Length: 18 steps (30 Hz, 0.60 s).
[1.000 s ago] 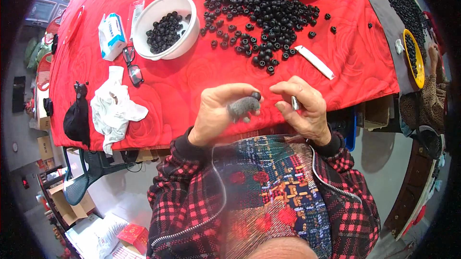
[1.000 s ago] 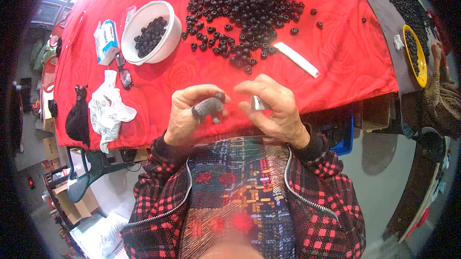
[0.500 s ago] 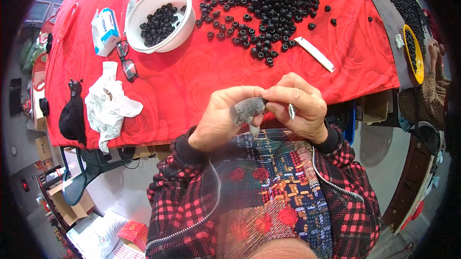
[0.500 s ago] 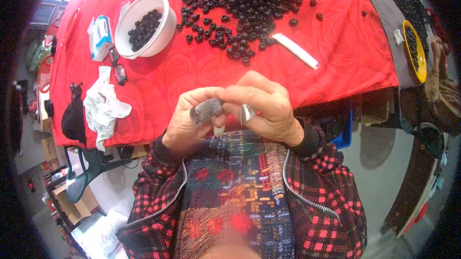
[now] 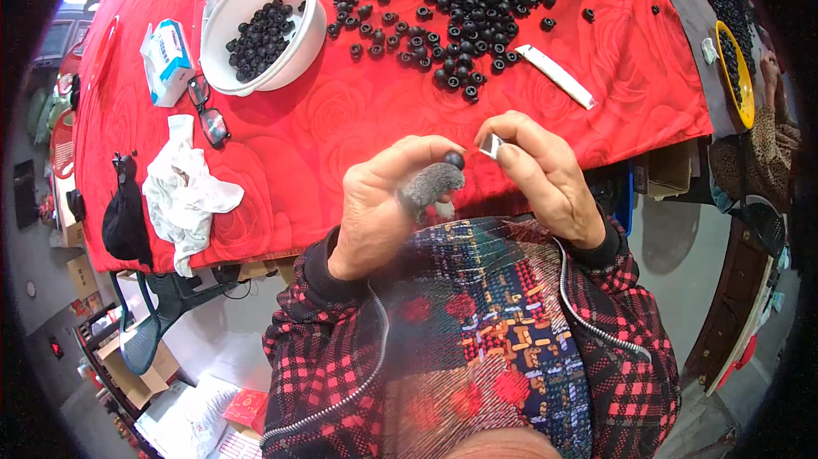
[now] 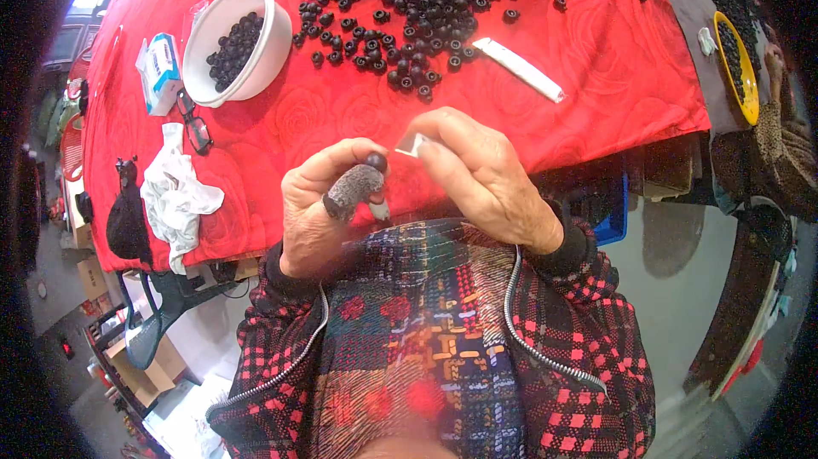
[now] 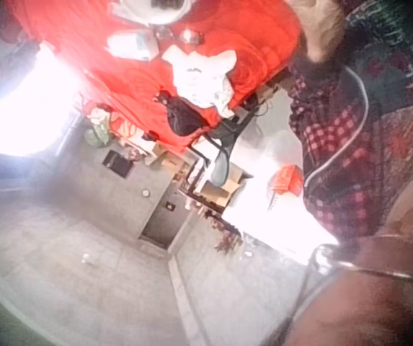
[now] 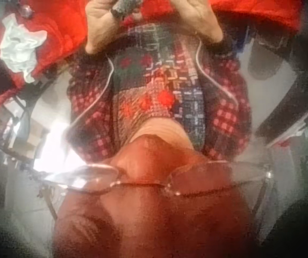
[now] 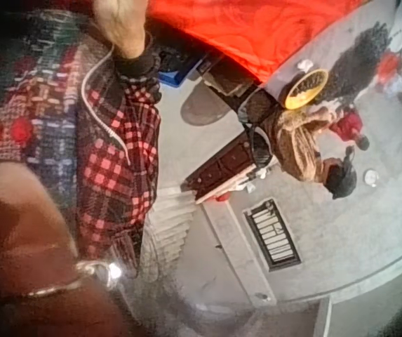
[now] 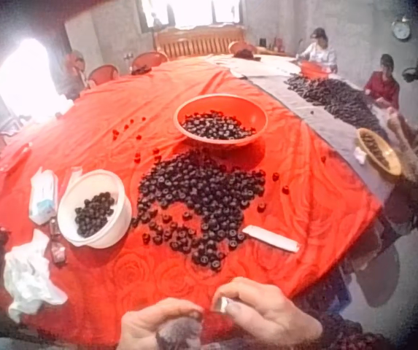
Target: The person sits at a table covered with a red cloth and uses a small knife to remove pits from black olives. They hold each olive in their left hand, which is protected by a finger guard, and carefully cut out the pit with the knife in their right hand. The pitted olives are placed into a white bowl, while the unpitted ones remain on the table.
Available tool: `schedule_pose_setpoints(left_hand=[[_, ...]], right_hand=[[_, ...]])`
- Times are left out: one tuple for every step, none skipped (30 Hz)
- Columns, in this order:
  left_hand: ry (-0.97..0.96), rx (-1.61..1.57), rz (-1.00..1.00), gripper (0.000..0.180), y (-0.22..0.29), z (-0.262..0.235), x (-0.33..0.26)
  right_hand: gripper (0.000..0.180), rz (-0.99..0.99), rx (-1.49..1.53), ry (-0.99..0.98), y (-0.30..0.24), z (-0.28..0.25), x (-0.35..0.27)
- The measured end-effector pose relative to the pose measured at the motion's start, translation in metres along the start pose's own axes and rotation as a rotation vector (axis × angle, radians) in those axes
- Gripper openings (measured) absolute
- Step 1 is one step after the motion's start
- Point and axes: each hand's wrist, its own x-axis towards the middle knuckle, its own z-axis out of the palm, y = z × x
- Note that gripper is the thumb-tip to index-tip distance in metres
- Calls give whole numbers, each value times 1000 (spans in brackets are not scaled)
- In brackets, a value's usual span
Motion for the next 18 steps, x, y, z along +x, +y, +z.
schedule_pose_setpoints(left_hand=[[3, 62, 41, 21, 0, 0, 0], [14, 93, 51, 22, 0, 0, -1], [24, 125, 61, 22, 1, 2, -1], [37, 156, 72, 22, 0, 2, -1], [26, 187, 96, 23, -1, 1, -1], [15, 217, 119, 24, -2, 0, 0], [3, 246, 144, 24, -3, -1, 0], [0, 237, 137, 25, -4, -2, 0], [-3, 227, 131, 26, -5, -2, 0], [-6, 217, 125, 27, -5, -2, 1], [-3, 223, 125, 28, -4, -2, 1], [1, 229, 125, 28, -4, -1, 1], [6, 237, 125, 29, -4, -1, 2], [4, 242, 125, 29, -4, -1, 2], [2, 247, 125, 29, -5, -1, 2], [-1, 249, 125, 29, -5, -1, 3], [-2, 263, 131, 29, -4, 0, 3], [-3, 276, 137, 29, -4, 0, 4]], right_hand=[[16, -74, -62, 0, 8, 1, 2], [15, -148, -125, 1, 12, 1, 3], [14, -160, -130, 10, 12, 2, 4], [14, -173, -135, 18, 12, 4, 5], [14, -185, -140, 25, 13, 6, 6], [13, -193, -147, 29, 14, 7, 6], [13, -200, -155, 32, 15, 7, 7], [13, -208, -163, 35, 15, 7, 7], [13, -208, -172, 33, 15, 8, 8], [13, -209, -183, 32, 13, 7, 8], [12, -209, -194, 31, 12, 7, 9], [13, -208, -193, 21, 13, 6, 9], [14, -209, -191, 11, 15, 6, 9], [14, -209, -189, 1, 17, 6, 9], [14, -204, -190, -1, 17, 6, 9], [14, -196, -192, -4, 17, 5, 9], [14, -189, -194, -7, 17, 5, 10], [13, -187, -192, -6, 17, 5, 10]])
